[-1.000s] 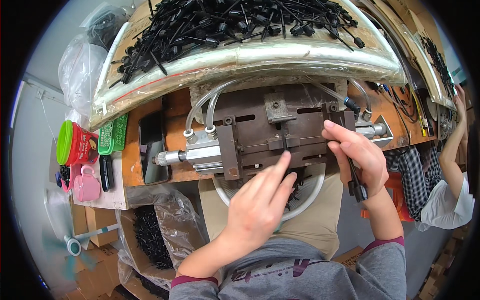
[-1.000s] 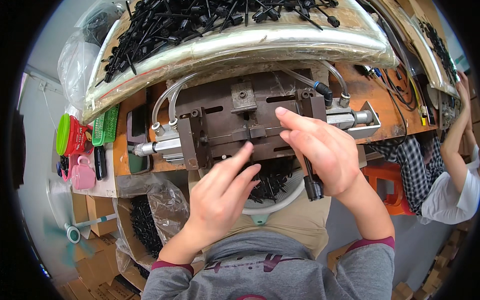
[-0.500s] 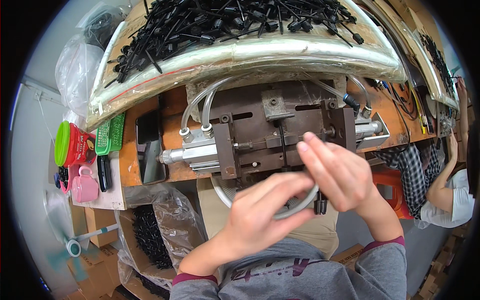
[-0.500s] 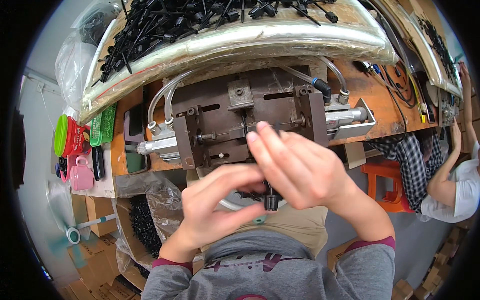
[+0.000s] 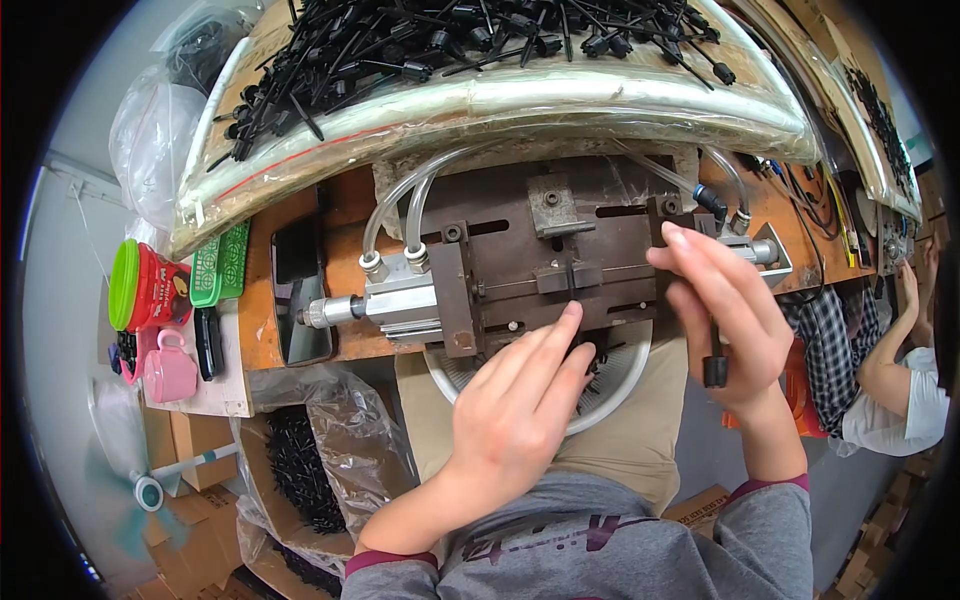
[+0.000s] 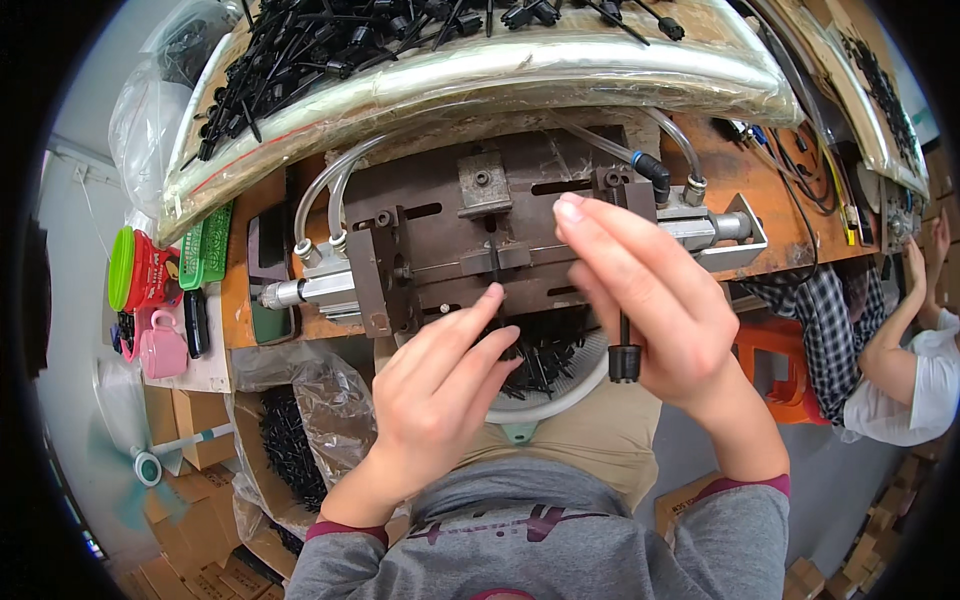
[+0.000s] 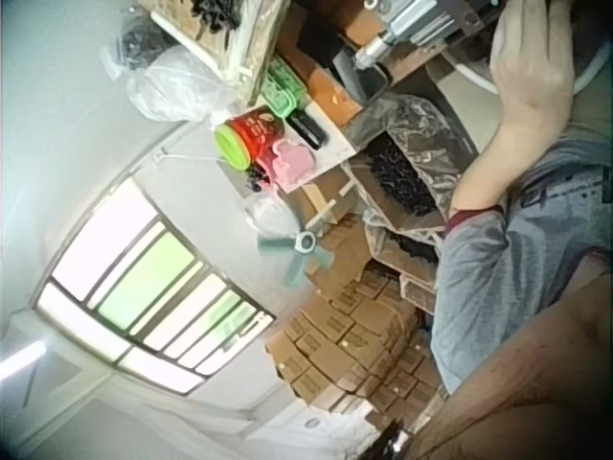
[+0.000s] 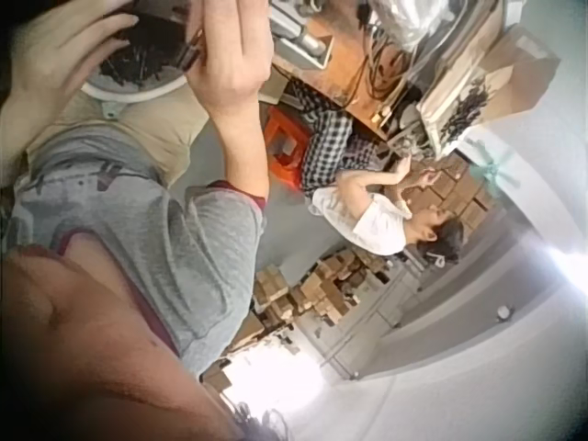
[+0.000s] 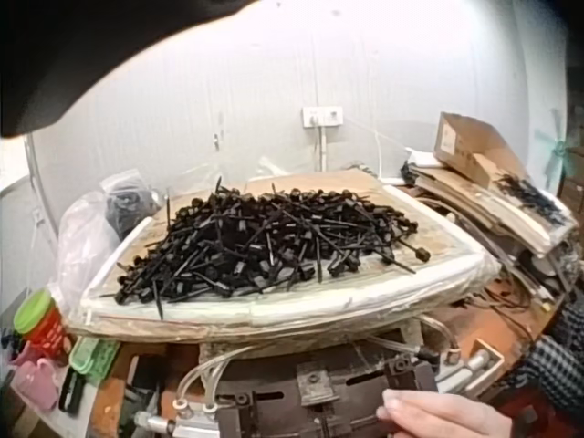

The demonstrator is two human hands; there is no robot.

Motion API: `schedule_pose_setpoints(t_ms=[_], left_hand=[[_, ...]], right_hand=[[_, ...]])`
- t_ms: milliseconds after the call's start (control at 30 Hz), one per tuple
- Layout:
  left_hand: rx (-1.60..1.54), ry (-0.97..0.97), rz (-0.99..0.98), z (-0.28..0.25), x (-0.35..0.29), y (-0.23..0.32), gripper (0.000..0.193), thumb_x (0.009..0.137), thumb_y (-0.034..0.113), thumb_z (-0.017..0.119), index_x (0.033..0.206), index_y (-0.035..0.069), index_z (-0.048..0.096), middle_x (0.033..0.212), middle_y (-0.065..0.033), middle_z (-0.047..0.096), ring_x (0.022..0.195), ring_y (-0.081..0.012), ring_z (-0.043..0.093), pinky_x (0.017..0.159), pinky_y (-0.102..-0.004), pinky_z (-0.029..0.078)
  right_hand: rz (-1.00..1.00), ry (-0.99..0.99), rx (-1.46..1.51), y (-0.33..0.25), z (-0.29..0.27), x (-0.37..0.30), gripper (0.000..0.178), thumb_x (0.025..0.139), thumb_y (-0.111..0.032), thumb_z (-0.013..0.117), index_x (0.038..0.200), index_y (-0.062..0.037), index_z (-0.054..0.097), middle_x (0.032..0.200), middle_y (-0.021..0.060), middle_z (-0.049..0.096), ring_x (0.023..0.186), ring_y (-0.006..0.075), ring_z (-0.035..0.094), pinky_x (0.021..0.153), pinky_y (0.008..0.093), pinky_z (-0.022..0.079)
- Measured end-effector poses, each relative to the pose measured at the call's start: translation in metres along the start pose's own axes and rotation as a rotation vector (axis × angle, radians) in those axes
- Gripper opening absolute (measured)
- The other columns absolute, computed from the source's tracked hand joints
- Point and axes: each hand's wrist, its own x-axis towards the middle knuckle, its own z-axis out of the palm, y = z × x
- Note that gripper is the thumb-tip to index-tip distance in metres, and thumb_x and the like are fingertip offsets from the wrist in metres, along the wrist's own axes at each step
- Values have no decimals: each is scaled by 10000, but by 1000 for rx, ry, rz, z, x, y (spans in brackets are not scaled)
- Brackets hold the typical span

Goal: The person is using a machine fixture to assemble or process small black components.

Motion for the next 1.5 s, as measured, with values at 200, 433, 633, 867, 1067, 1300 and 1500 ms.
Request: schedule_pose_setpoints(t_ms=[200, 433, 633, 867, 1067, 1300, 1500], left_hand=[[203, -70, -4, 8, 7, 0, 282, 725, 90, 798, 991, 30, 725, 1280, -153, 683, 731, -182, 702, 669, -301, 552], [176, -233, -31, -12, 23, 3, 257, 759, 105, 800, 1000, 48, 732, 1226, -133, 711, 701, -188, 699, 652, -286, 546], [159, 281, 234, -42, 122, -33, 207, 795, 95, 786, 995, 64, 743, 1031, -95, 743, 842, -256, 686, 760, -331, 551], [498, 172, 54, -38, 207, -79, 281, 758, 284, 836, 872, 35, 772, 927, -101, 711, 895, -284, 676, 812, -394, 543], [-158, -4, -182, -62, 201, -61, 333, 799, 308, 833, 982, 34, 788, 865, -55, 720, 751, -121, 654, 718, -306, 518], [-332, 94, 32, -66, 113, -22, 260, 736, -26, 820, 988, 12, 769, 1135, -103, 654, 875, -141, 683, 657, -242, 628], [-17, -71, 12, -42, 30, 2, 300, 742, 34, 828, 1020, 1, 720, 1330, -197, 640, 866, -254, 730, 704, -331, 597]], right_hand=[[198, -40, 606, -8, -16, -5, 962, 774, -412, 860, 1422, 148, 422, 1434, 349, 472, 1250, 426, 599, 1087, 470, 449], [298, -42, 501, -16, -18, -20, 442, 720, 36, 850, 1099, 53, 625, 1376, 296, 551, 1214, 330, 629, 911, 394, 576], [226, -128, 140, -34, 19, -32, 299, 707, 5, 802, 954, 28, 636, 1298, 226, 618, 1051, 361, 671, 847, 384, 578], [87, -172, -103, -43, 47, -20, 174, 734, -88, 717, 856, -21, 613, 1276, 218, 668, 601, 155, 612, 582, 274, 504], [88, -217, -202, -43, 48, -21, 235, 721, -140, 798, 867, -31, 649, 1267, 173, 690, 529, 163, 567, 526, 260, 472], [186, -207, 46, -20, 12, 19, 300, 764, -190, 815, 980, -44, 665, 1019, 116, 714, 640, 237, 648, 610, 323, 529], [42, 52, -392, 70, -2, 125, 324, 776, -72, 759, 1081, -37, 655, 1061, 121, 718, 890, 252, 702, 798, 366, 555]])
